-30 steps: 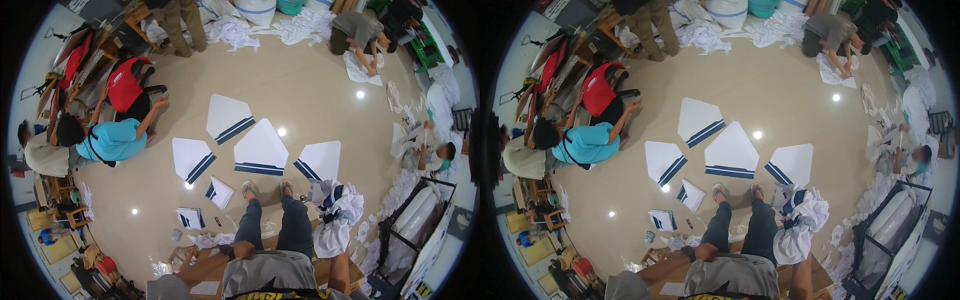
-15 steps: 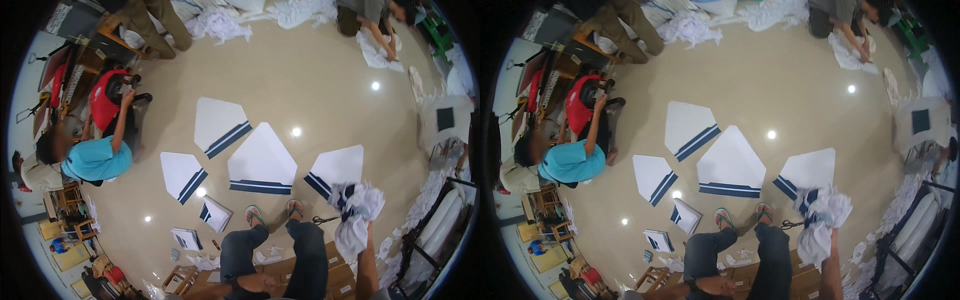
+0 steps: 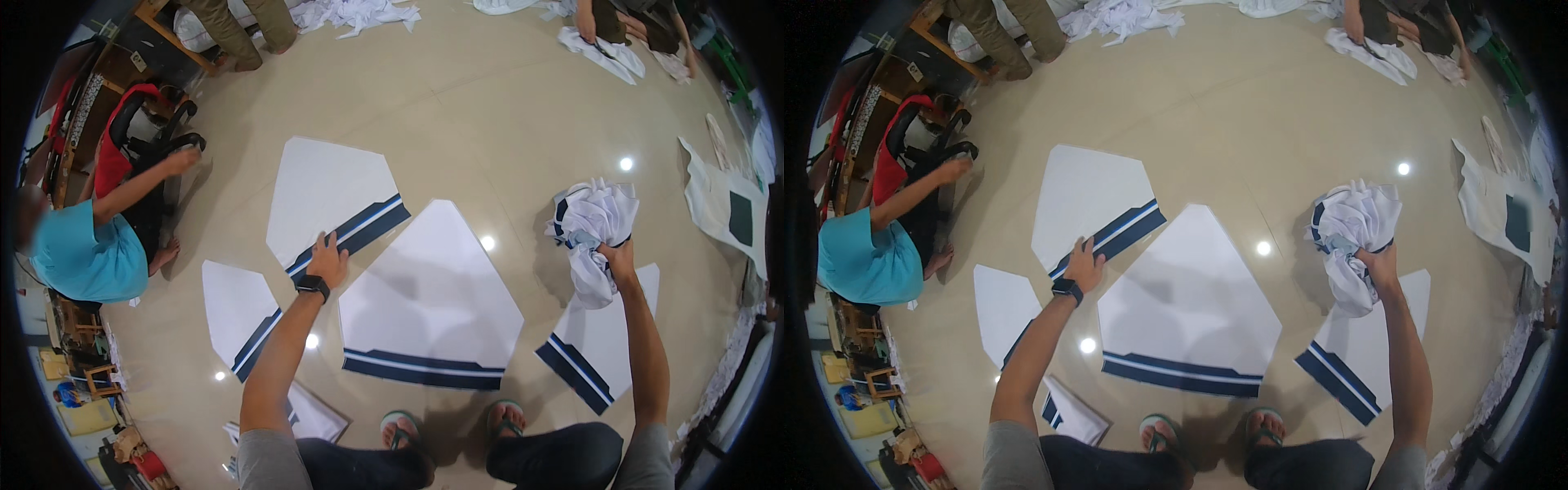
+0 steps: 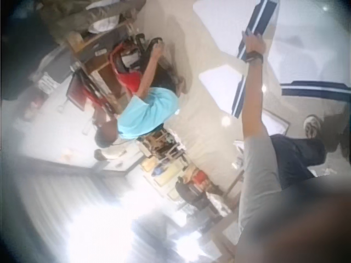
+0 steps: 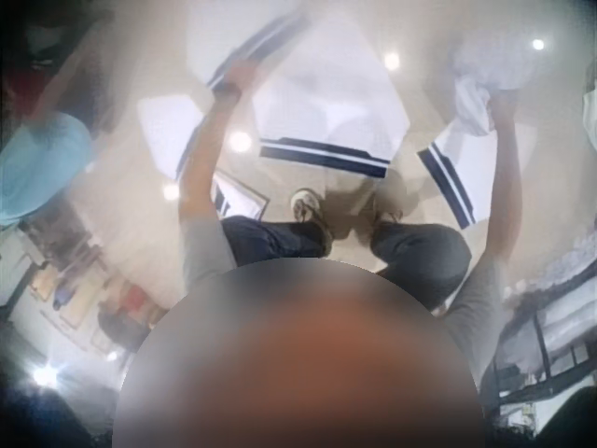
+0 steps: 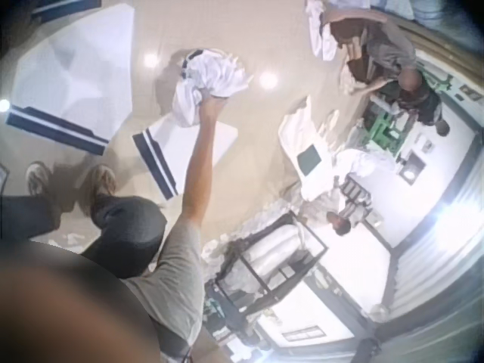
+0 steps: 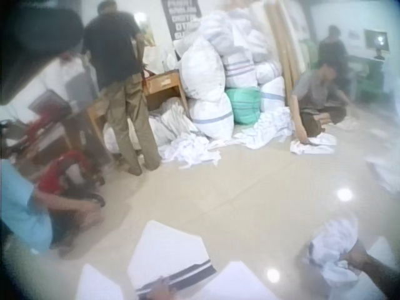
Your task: The person uses a yellow electric cutter to trim a white fabric piece on a table, then moves to the floor to align and attach dark blue striped fabric strips to multiple white fabric pieces. The person repeatedly picks up, positions, and smooths the strips onto the white pieces.
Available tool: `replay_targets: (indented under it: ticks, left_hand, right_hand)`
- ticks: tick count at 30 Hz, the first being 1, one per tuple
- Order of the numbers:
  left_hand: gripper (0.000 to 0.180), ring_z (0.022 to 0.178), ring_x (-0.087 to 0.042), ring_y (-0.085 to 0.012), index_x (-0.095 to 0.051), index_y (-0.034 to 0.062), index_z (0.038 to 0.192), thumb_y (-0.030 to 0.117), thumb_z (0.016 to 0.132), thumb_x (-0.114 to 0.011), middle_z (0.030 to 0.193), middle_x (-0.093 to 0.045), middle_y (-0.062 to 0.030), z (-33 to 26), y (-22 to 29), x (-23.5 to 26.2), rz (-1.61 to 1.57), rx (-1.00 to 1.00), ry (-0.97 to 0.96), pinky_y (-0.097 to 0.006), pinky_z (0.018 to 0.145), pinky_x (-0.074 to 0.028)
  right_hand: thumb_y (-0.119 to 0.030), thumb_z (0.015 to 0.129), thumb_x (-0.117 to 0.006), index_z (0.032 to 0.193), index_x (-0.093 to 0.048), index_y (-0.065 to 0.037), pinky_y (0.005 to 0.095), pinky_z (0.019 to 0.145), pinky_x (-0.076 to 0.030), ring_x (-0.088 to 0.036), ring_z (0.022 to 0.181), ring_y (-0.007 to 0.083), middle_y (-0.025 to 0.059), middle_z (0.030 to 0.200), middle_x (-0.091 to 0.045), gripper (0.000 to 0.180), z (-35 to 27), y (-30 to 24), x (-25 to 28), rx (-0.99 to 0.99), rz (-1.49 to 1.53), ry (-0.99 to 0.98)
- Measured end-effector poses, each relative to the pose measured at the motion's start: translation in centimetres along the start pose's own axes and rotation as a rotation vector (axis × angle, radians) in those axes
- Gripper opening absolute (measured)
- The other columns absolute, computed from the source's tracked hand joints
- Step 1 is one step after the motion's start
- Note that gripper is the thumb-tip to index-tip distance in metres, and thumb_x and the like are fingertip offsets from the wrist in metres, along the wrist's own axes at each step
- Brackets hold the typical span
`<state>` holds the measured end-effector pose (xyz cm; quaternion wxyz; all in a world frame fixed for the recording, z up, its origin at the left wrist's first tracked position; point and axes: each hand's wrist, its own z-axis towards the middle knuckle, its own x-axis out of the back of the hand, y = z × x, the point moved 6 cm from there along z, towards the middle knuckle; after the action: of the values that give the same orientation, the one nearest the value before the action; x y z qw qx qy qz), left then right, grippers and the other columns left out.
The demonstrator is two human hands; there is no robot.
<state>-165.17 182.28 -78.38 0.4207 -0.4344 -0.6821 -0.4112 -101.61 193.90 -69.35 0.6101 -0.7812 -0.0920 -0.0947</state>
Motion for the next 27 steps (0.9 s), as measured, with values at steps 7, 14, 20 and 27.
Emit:
replay_targets:
  ticks: [7, 14, 20, 27]
  left_hand:
    - [0.078, 0.148, -0.011, -0.0462, -0.025, 0.0136, 0.155, 0.054, 0.094, -0.053, 0.160, -0.011, -0.0274, 6.0, -3.1, -1.5, 0.006, 0.010, -0.019, -0.073, 0.106, -0.029]
    - [0.083, 0.150, -0.005, -0.0425, -0.022, 0.0173, 0.157, 0.059, 0.092, -0.053, 0.163, -0.008, -0.0223, 6.7, -4.3, -2.0, -0.020, 0.079, 0.009, -0.073, 0.108, -0.021]
    - [0.083, 0.151, -0.002, -0.0387, -0.016, 0.0188, 0.158, 0.055, 0.094, -0.054, 0.164, -0.004, -0.0186, 5.4, -4.3, -2.7, -0.014, 0.114, 0.003, -0.074, 0.109, -0.015]
    - [0.082, 0.152, -0.005, -0.0371, -0.016, 0.0182, 0.158, 0.052, 0.094, -0.054, 0.164, -0.004, -0.0185, 5.3, -2.5, -0.6, -0.020, 0.128, 0.040, -0.072, 0.110, -0.016]
  right_hand:
    - [-0.017, 0.063, -0.082, 0.146, -0.028, 0.008, 0.0388, 0.106, -0.041, -0.056, 0.120, 0.0330, 0.0215, 0.128, -0.056, 0.102, 5.5, 6.1, -3.2, 0.515, -0.577, 0.131]
    - [-0.030, 0.070, -0.086, 0.144, -0.032, 0.011, 0.0418, 0.106, -0.043, -0.054, 0.126, 0.0387, 0.0307, 0.136, -0.052, 0.101, 2.4, 9.5, -0.2, 0.372, -0.847, 0.441]
    - [-0.028, 0.080, -0.081, 0.133, -0.049, 0.009, 0.0411, 0.103, -0.045, -0.058, 0.121, 0.0371, 0.0262, 0.128, -0.060, 0.072, -1.4, 7.5, -0.2, 0.377, -0.663, 0.493]
    - [-0.014, 0.089, -0.069, 0.105, -0.067, 0.005, 0.0392, 0.092, -0.049, -0.067, 0.102, 0.0324, 0.0205, 0.109, -0.070, 0.026, -2.3, 7.9, 2.1, 0.351, -0.551, 0.627]
